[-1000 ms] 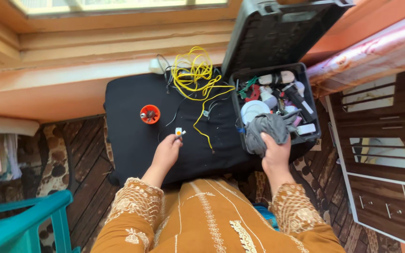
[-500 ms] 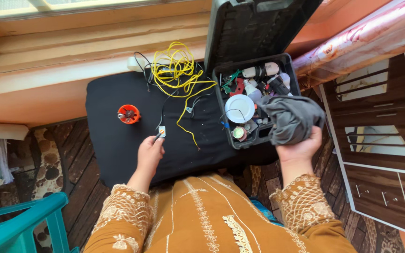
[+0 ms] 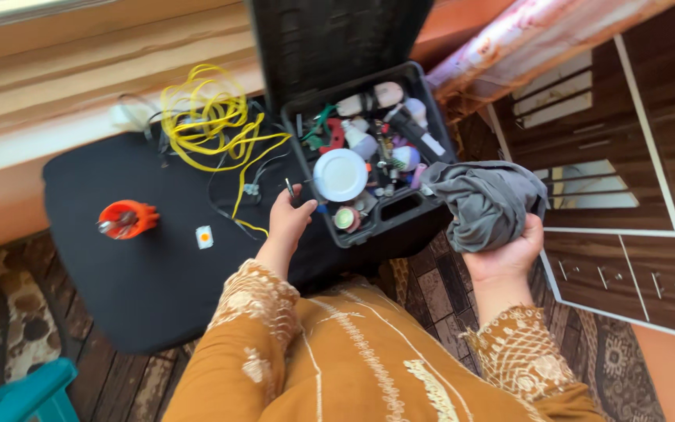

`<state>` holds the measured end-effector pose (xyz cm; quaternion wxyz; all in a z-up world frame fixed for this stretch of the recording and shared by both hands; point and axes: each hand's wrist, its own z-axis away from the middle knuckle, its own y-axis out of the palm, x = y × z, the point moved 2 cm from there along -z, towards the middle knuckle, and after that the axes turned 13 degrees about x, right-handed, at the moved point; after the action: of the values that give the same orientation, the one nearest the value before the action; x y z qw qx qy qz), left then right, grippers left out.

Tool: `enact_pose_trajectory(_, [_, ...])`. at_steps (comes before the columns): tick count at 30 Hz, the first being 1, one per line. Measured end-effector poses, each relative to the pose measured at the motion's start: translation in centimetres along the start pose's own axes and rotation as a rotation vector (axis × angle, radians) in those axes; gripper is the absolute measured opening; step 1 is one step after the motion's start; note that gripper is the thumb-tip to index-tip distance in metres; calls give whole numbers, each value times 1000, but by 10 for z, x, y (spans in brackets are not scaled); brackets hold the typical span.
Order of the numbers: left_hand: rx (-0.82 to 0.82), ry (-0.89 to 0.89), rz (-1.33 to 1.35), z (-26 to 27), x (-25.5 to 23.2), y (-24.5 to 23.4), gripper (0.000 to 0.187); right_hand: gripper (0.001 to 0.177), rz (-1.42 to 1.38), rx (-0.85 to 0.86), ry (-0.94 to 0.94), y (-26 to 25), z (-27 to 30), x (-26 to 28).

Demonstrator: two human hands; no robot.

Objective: The person cleans a black cable using a grey cloth, wiping it thoroughly. They then pick up a yellow cable and wipe it with the same cloth. The task involves handling cables and a cleaning cloth on a table with a toolbox.

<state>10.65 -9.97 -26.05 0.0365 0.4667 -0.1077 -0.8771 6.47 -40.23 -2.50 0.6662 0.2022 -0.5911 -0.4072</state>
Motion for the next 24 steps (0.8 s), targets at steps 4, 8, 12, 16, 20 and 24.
enact_pose_trajectory(4, [-20,-4,69,-20,11,8,58,67,22,-19,-6,-11,2,22])
enact_pose_trajectory(8, [-31,-65,44,-12,13,-3,36,69,42,22,1,-22,-10,23])
enact_pose_trajectory(12, [-105,26,-94,8,6,-12,25,66,-39,29,64,-20,-25,12])
enact_pose_trajectory(16, [-264,59,-307,35,-9,-38,22,65,-87,114,110,-6,-37,-1])
enact_pose_trajectory(20, [-337,137,-680,57,-24,-84,21,64,-128,185,174,13,-42,-23])
enact_pose_trajectory(24, [-95,49,-370,73,-32,-101,37,63,-134,241,241,39,-37,-50])
